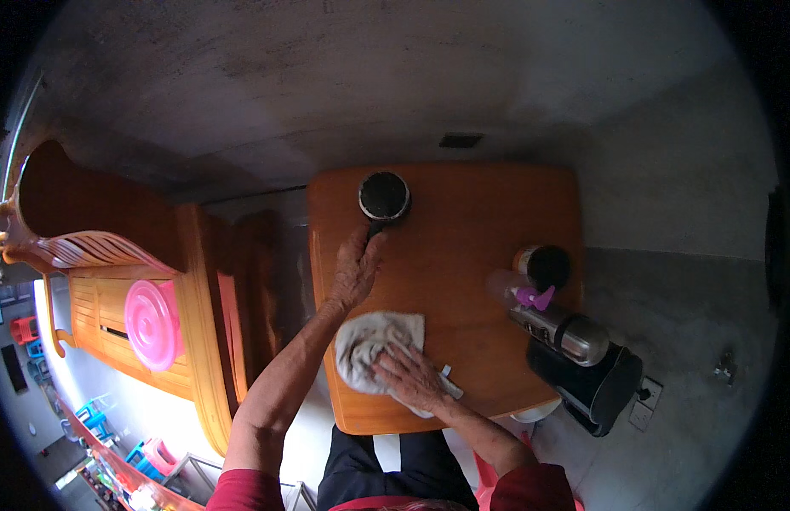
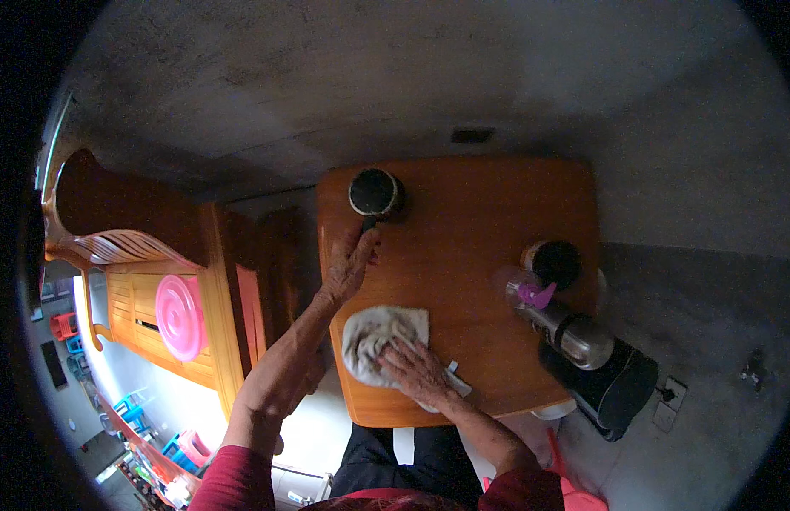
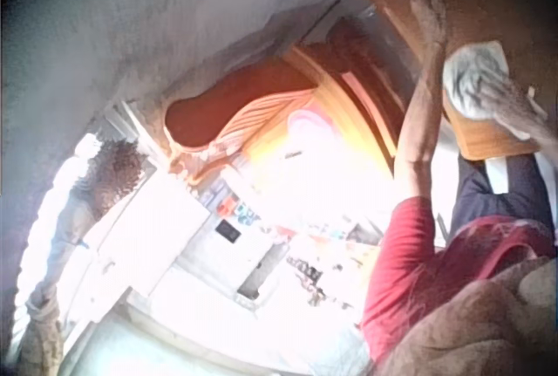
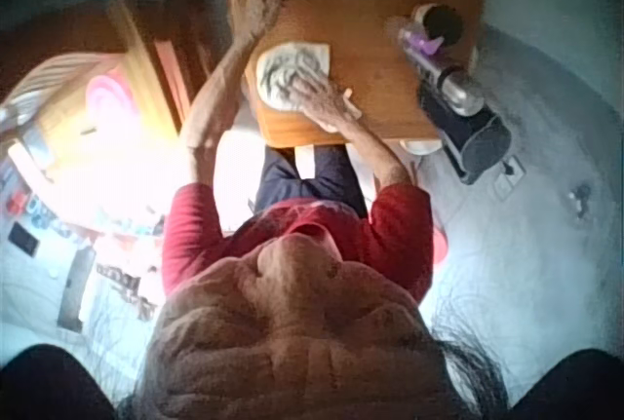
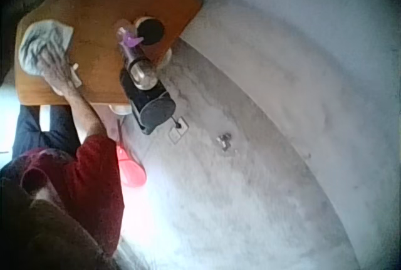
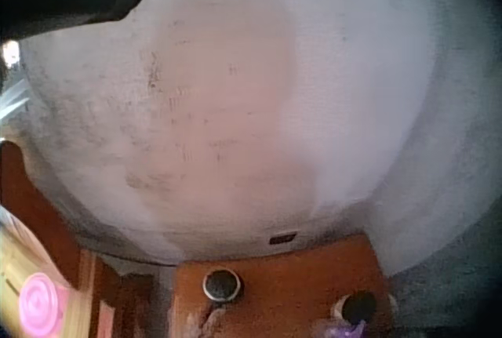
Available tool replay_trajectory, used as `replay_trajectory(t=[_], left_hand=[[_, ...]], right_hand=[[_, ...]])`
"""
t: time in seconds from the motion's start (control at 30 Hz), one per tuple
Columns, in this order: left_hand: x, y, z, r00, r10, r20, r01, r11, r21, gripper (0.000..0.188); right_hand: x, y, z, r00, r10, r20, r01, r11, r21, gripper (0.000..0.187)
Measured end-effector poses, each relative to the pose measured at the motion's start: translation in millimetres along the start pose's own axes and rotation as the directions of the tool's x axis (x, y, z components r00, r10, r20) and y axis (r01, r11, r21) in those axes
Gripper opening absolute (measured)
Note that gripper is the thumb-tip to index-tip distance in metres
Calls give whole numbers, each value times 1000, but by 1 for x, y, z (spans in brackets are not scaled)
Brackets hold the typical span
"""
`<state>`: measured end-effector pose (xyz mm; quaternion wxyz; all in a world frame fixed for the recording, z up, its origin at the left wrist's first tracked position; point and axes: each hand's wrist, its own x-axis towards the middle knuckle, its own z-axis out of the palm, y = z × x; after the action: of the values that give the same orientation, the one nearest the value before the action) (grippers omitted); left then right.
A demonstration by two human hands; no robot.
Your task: The person wipes a wooden bench with a white cloth, then cleans a pink plastic bucket and its lid. They proceed to wipe a small wooden table and clean several items on it, including a black mug, a pink bottle, a silver thermos, and a black cup, using the same cloth.
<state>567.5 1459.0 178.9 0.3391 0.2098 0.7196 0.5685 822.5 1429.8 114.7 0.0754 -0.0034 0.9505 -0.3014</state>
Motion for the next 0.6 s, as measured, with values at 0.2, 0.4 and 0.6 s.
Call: replay_trajectory(t=[0.2,0.4,0.6], left_hand=[[14,-20,14,995,47,86,-65,976,208,38],[3,2,26,998,58,-11,-53,964,261,28],[-53,7,73,941,328,-86,-255,852,456,50]], right_hand=[[17,35,-34,870,375,-320,-416,906,-70,56],[-5,49,-30,787,406,-465,-484,874,-55,45],[-78,11,7,737,532,-416,-551,830,85,34]])
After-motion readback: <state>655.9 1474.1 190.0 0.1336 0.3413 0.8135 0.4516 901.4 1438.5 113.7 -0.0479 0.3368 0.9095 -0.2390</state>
